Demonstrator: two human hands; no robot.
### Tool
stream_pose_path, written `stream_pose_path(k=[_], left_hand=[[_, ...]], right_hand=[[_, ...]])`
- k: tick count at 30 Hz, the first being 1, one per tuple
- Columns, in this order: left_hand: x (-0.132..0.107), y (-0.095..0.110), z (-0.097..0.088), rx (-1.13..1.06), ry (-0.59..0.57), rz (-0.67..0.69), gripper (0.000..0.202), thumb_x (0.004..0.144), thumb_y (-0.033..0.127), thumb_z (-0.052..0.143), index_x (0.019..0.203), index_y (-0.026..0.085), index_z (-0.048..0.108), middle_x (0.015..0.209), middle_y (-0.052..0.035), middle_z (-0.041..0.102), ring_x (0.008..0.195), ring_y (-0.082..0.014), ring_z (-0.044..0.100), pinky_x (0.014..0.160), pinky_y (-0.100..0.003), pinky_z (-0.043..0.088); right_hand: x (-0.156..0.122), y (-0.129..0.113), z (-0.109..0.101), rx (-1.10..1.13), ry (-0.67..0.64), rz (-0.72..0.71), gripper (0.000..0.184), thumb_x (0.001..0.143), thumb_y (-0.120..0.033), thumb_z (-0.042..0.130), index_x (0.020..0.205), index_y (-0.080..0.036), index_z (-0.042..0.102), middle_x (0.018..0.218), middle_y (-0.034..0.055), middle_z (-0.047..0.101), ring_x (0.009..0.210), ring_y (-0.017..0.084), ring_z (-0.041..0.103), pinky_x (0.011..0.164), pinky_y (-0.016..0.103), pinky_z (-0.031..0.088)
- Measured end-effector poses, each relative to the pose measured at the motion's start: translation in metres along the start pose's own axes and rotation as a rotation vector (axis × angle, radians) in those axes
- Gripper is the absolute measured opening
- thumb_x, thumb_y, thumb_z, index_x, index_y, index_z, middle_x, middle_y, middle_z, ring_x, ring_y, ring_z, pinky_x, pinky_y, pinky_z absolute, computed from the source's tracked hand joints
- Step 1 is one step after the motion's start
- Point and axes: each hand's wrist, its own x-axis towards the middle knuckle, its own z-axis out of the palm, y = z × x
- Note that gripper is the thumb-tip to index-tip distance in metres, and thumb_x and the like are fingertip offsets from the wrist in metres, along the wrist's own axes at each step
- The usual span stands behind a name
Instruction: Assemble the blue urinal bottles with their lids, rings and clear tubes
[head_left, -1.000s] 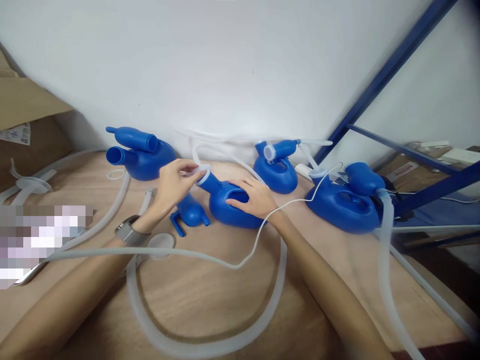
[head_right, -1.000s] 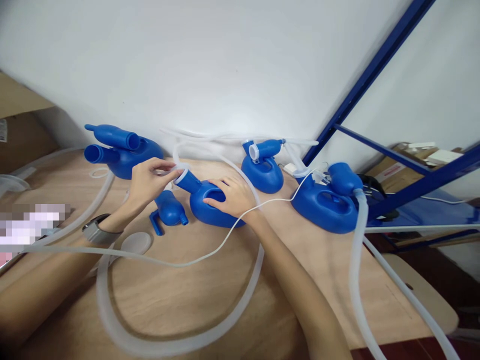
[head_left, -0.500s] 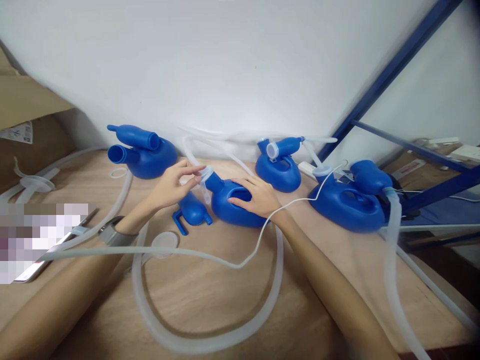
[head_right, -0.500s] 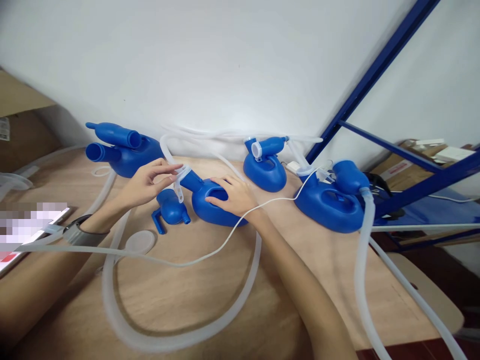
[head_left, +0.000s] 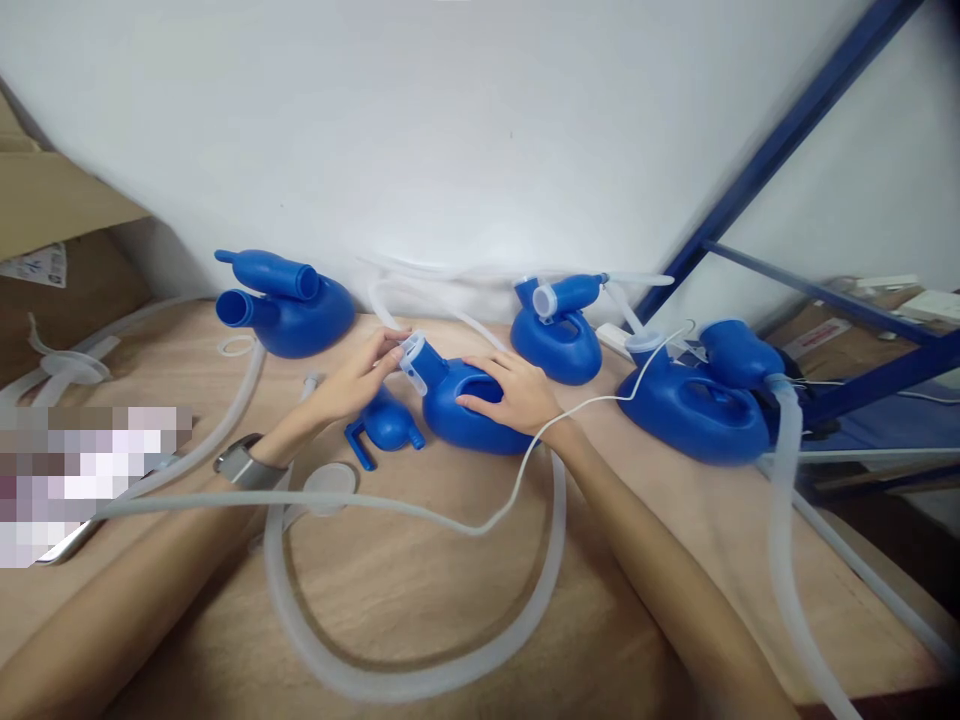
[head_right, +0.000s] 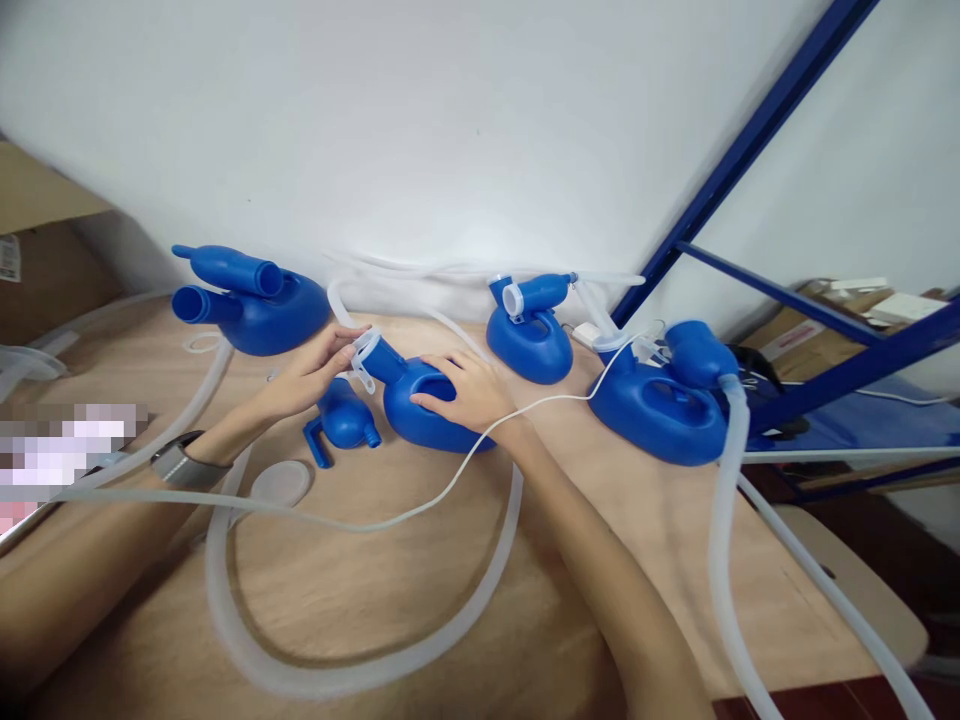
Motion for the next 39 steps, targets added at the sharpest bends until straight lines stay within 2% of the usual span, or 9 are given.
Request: stream_pose_path(k=[3, 5, 8, 12, 15, 18, 30, 35, 39], left_hand=[[-0.001, -0.003, 0.004, 0.008, 0.003, -0.011, 0.053, 0.107, 0.063, 0.045, 0.137, 0.021, 0.056, 0.130, -0.0121, 0.072, 0.098, -0.0238, 0.072, 0.081, -0.037, 0.063], [-0.001, -0.004, 0.004, 0.032, 0.008, -0.012, 0.053, 0.106, 0.062, 0.047, 0.137, 0.020, 0.056, 0.120, -0.0111, 0.073, 0.086, -0.0219, 0.070, 0.074, -0.036, 0.061], [-0.001, -0.003, 0.004, 0.076, 0.013, -0.003, 0.059, 0.106, 0.061, 0.047, 0.144, 0.017, 0.054, 0.128, -0.0143, 0.070, 0.097, -0.0265, 0.070, 0.088, -0.044, 0.061], [-0.003, -0.001, 0.009, 0.128, -0.005, 0.010, 0.070, 0.109, 0.060, 0.035, 0.163, 0.016, 0.037, 0.163, -0.0197, 0.050, 0.141, -0.0369, 0.056, 0.119, -0.057, 0.045], [-0.005, 0.000, 0.013, 0.219, -0.026, 0.010, 0.085, 0.102, 0.067, 0.050, 0.167, 0.016, 0.030, 0.168, -0.0196, 0.045, 0.152, -0.0400, 0.046, 0.126, -0.058, 0.037], [-0.006, 0.001, 0.015, 0.293, -0.006, -0.003, 0.097, 0.093, 0.068, 0.066, 0.167, 0.017, 0.031, 0.165, -0.0197, 0.050, 0.149, -0.0420, 0.051, 0.122, -0.057, 0.042], [-0.002, 0.010, 0.026, 0.246, 0.094, -0.064, 0.087, 0.089, 0.057, 0.069, 0.163, 0.018, 0.043, 0.156, -0.0177, 0.059, 0.136, -0.0407, 0.061, 0.116, -0.060, 0.048], [-0.003, 0.007, 0.034, 0.127, 0.137, -0.056, 0.085, 0.090, 0.051, 0.069, 0.164, 0.022, 0.041, 0.161, -0.0154, 0.054, 0.132, -0.0380, 0.063, 0.112, -0.056, 0.053], [-0.006, 0.007, 0.040, 0.160, 0.167, -0.067, 0.090, 0.090, 0.046, 0.070, 0.169, 0.022, 0.034, 0.153, -0.0159, 0.060, 0.113, -0.0333, 0.071, 0.105, -0.052, 0.058]], right_hand=[[0.000, 0.000, 0.000, -0.007, -0.002, 0.009, 0.056, 0.092, -0.055, 0.079, 0.139, -0.025, 0.072, 0.133, 0.0090, 0.077, 0.122, 0.030, 0.071, 0.105, 0.042, 0.057], [-0.001, 0.000, 0.000, -0.008, -0.007, 0.010, 0.057, 0.092, -0.056, 0.078, 0.139, -0.024, 0.072, 0.132, 0.0097, 0.077, 0.121, 0.030, 0.071, 0.104, 0.042, 0.057], [-0.001, 0.000, -0.001, 0.002, -0.018, -0.011, 0.057, 0.093, -0.057, 0.078, 0.140, -0.025, 0.071, 0.131, 0.0096, 0.077, 0.120, 0.030, 0.071, 0.103, 0.042, 0.057], [0.000, 0.001, -0.001, 0.008, -0.015, -0.038, 0.058, 0.092, -0.057, 0.078, 0.141, -0.026, 0.071, 0.126, 0.0096, 0.078, 0.117, 0.030, 0.072, 0.101, 0.042, 0.057], [0.000, 0.002, 0.000, 0.008, -0.010, -0.033, 0.058, 0.092, -0.058, 0.078, 0.140, -0.025, 0.071, 0.127, 0.0096, 0.078, 0.117, 0.030, 0.072, 0.102, 0.042, 0.058], [-0.001, 0.001, 0.000, 0.004, -0.011, -0.032, 0.058, 0.093, -0.059, 0.077, 0.140, -0.025, 0.071, 0.129, 0.0101, 0.077, 0.118, 0.030, 0.072, 0.103, 0.043, 0.058], [-0.001, 0.005, 0.001, 0.010, -0.020, -0.092, 0.058, 0.094, -0.056, 0.077, 0.140, -0.023, 0.070, 0.128, 0.0114, 0.078, 0.117, 0.031, 0.074, 0.103, 0.044, 0.059], [0.000, 0.004, 0.000, 0.015, -0.034, -0.066, 0.059, 0.094, -0.059, 0.075, 0.139, -0.023, 0.071, 0.127, 0.0129, 0.078, 0.116, 0.033, 0.074, 0.101, 0.047, 0.060], [0.000, 0.004, 0.000, 0.037, -0.032, -0.078, 0.057, 0.094, -0.058, 0.075, 0.139, -0.023, 0.071, 0.127, 0.0128, 0.077, 0.116, 0.033, 0.074, 0.103, 0.047, 0.059]])
